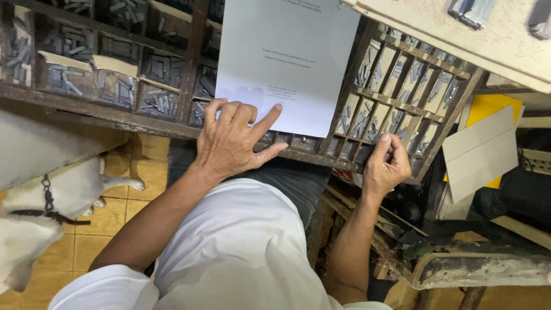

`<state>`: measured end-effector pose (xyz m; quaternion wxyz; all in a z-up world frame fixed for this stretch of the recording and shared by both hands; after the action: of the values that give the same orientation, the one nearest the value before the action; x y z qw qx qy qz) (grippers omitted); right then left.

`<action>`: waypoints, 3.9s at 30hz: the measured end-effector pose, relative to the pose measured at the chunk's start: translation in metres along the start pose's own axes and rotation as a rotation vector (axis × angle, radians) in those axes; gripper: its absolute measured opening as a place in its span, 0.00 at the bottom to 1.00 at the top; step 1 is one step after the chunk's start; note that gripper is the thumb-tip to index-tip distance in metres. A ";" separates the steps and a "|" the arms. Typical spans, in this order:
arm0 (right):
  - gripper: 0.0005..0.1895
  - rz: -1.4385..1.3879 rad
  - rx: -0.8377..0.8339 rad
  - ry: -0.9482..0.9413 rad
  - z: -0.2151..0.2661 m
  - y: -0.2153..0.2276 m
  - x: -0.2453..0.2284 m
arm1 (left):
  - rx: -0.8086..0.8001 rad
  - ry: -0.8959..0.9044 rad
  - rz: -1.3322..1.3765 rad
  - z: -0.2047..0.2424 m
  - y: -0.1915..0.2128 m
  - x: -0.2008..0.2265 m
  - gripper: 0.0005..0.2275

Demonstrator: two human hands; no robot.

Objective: The person selects individual metal movable type characters from a wooden type case and arranges them in lines on a white surface. They reference a printed sheet of text while organizing the characters into words and lines.

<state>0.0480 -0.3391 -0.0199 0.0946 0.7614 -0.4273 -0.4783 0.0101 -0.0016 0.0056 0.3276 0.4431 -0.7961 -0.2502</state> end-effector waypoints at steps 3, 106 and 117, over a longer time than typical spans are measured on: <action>0.04 0.007 0.003 -0.005 0.000 0.000 0.000 | -0.029 0.002 -0.015 0.001 -0.001 0.001 0.24; 0.06 -0.033 -0.047 0.000 -0.007 0.019 -0.014 | 0.031 -0.060 -0.276 0.005 -0.011 0.012 0.20; 0.15 -0.456 -0.206 -0.469 -0.091 0.053 -0.041 | 0.038 -0.066 -0.256 0.002 -0.009 0.012 0.19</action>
<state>0.0845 -0.3658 0.0838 -0.0393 0.6931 -0.2057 -0.6898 0.0083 -0.0166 0.0014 0.2583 0.5388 -0.7480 -0.2891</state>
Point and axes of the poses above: each hand's wrist, its own z-axis away from the middle knuckle, its own y-axis out of the back of the hand, x = y × z, the point moved 1 cm from there along -z, towards the middle knuckle, and after that the axes turned 2 degrees about x, right-handed, at the moved point
